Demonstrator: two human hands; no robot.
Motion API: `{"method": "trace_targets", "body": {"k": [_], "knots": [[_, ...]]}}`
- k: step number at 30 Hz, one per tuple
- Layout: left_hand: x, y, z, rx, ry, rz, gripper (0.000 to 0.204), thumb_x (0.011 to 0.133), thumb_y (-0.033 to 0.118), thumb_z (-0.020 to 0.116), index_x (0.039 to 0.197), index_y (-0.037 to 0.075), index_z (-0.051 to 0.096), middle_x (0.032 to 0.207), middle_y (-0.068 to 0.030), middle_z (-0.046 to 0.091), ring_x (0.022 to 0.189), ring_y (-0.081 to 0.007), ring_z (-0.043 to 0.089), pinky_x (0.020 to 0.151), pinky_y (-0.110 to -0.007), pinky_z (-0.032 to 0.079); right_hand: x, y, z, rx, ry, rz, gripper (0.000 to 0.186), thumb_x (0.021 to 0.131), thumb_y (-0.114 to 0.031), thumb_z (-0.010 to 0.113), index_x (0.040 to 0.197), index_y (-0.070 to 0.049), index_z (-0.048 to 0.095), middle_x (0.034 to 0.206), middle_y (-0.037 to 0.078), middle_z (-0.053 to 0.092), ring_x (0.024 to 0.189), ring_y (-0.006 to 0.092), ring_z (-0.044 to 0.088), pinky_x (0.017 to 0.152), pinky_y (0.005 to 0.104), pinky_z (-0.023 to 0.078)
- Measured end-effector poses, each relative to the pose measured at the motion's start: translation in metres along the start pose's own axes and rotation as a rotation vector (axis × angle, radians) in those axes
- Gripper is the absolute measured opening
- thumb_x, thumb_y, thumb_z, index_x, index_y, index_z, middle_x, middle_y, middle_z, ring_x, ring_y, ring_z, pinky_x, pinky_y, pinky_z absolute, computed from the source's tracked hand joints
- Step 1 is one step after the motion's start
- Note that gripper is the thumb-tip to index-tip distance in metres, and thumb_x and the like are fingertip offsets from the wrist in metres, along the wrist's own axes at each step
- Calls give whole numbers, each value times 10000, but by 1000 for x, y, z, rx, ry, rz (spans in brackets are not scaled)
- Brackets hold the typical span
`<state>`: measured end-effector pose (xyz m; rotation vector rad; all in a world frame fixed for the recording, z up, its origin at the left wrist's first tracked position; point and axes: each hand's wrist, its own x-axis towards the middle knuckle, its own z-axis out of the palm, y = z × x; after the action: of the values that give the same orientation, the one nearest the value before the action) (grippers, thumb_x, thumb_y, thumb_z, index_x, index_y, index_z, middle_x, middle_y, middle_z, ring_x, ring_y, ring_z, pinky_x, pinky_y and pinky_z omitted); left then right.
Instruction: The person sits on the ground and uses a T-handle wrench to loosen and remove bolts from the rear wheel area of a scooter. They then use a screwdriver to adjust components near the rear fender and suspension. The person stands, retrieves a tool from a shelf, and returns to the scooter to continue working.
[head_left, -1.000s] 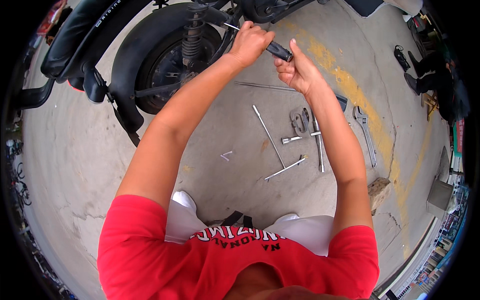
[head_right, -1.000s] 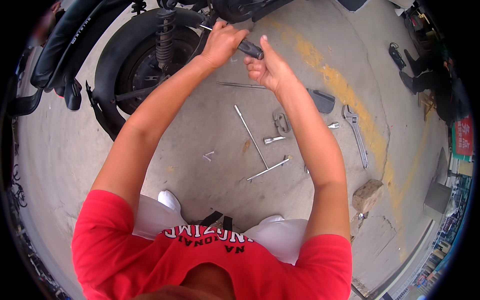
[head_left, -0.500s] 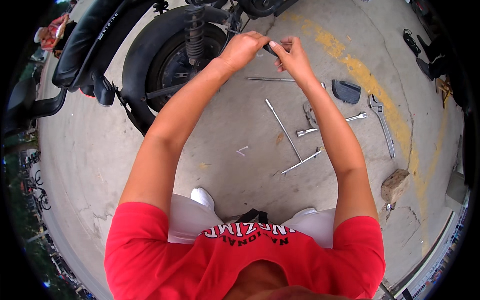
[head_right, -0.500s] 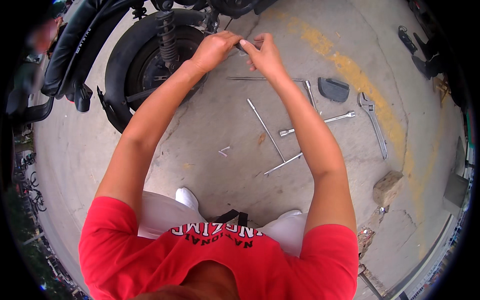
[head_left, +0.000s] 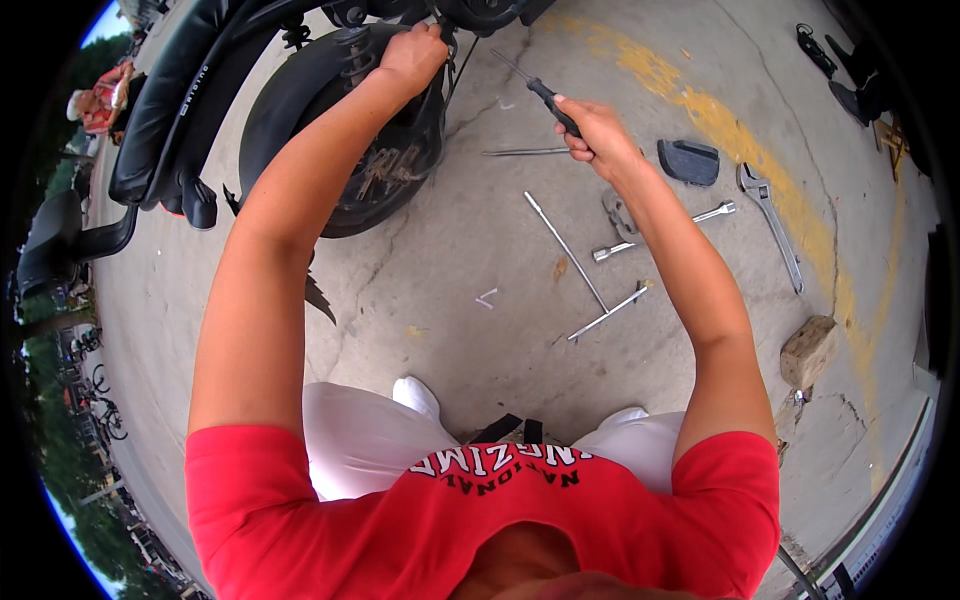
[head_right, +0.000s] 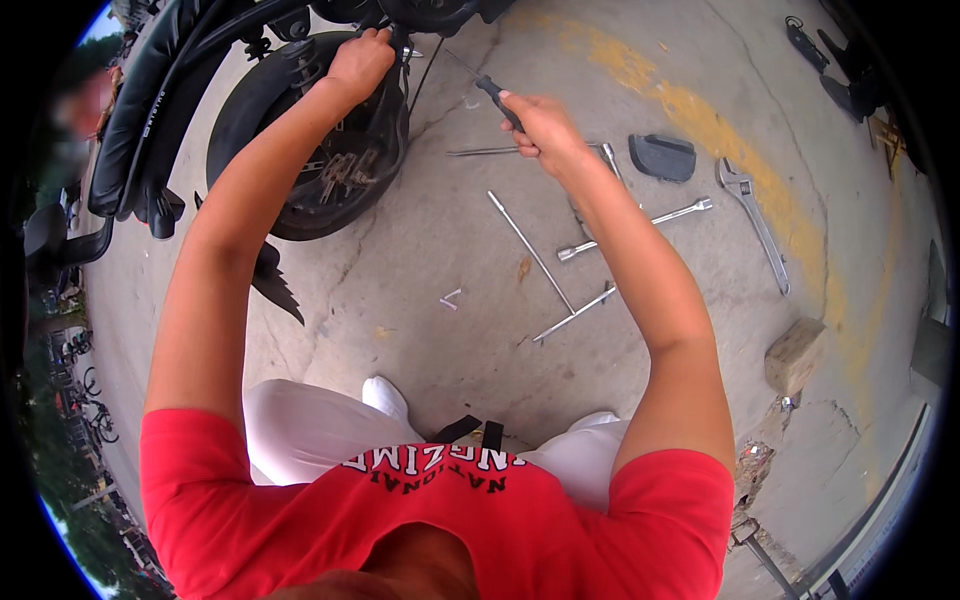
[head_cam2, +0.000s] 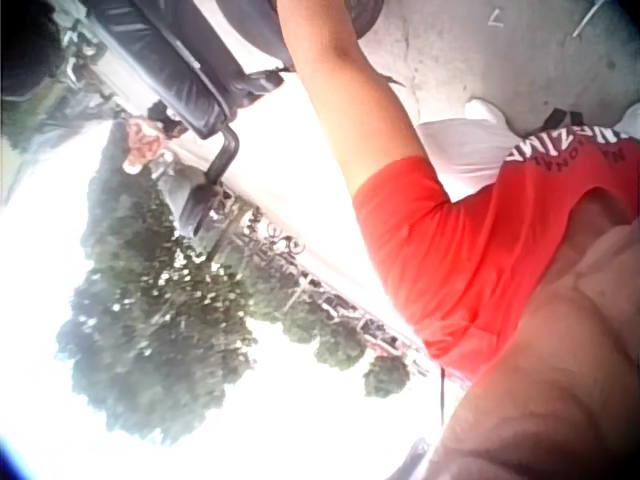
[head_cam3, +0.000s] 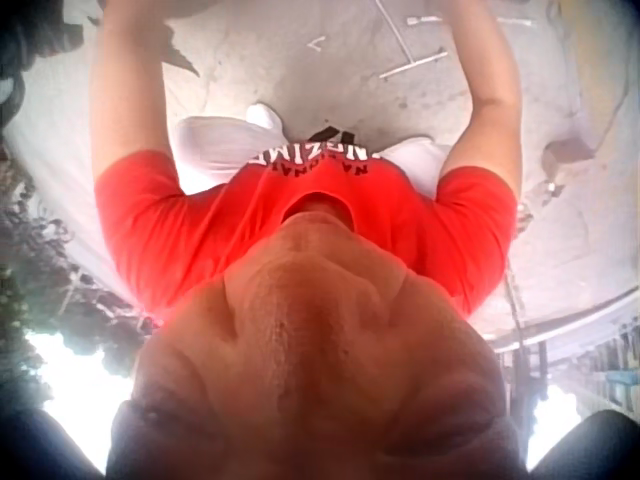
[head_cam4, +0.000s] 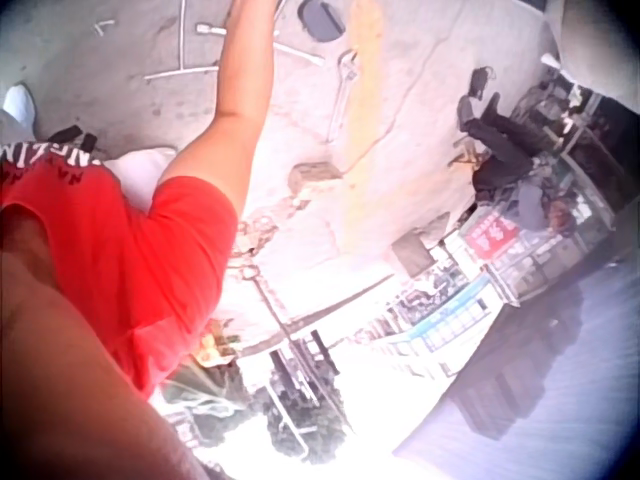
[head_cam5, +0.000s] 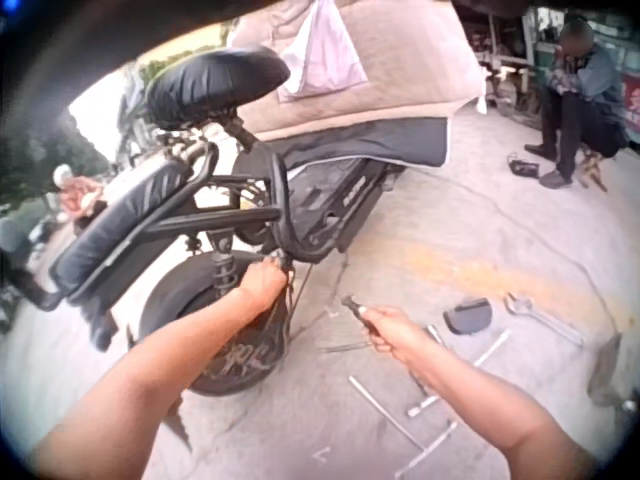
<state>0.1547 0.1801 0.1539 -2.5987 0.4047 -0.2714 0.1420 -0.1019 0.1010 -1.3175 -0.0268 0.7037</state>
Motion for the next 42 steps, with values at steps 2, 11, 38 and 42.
{"method": "trace_targets", "body": {"k": [2, 11, 38, 42], "knots": [[4, 1, 6, 50, -80, 64, 133, 704, 11, 585, 809, -13, 662, 1016, -125, 585, 971, -283, 595, 742, -360, 547, -5, 1, 0, -1, -7, -2, 283, 895, -255, 571, 875, 19, 506, 767, 74, 506, 467, 63, 326, 370, 232, 225], [18, -3, 46, 388, -46, 221, 149, 768, 71, 566, 862, -14, 644, 850, -151, 618, 770, -267, 653, 600, -317, 551, -13, -4, -46, 164, 67, 0, 286, 898, -253, 568, 869, 22, 496, 762, 82, 512, 477, 66, 329, 361, 219, 218], [28, -31, 51, 396, -338, 206, 184, 807, 107, 526, 833, 82, 706, 821, -107, 696, 780, -281, 684, 528, -439, 548, -41, 5, -34, -214, -34, -33, 383, 895, -330, 574, 1004, 36, 537, 760, 37, 492, 463, 32, 318, 345, 198, 207], [25, -19, 42, 312, -283, 58, 181, 802, 113, 541, 822, 97, 720, 863, -113, 693, 823, -275, 680, 640, -409, 551, -28, 2, -49, -84, 40, -3, 290, 903, -284, 558, 933, 2, 521, 736, 32, 491, 454, 31, 301, 336, 189, 194]]}}
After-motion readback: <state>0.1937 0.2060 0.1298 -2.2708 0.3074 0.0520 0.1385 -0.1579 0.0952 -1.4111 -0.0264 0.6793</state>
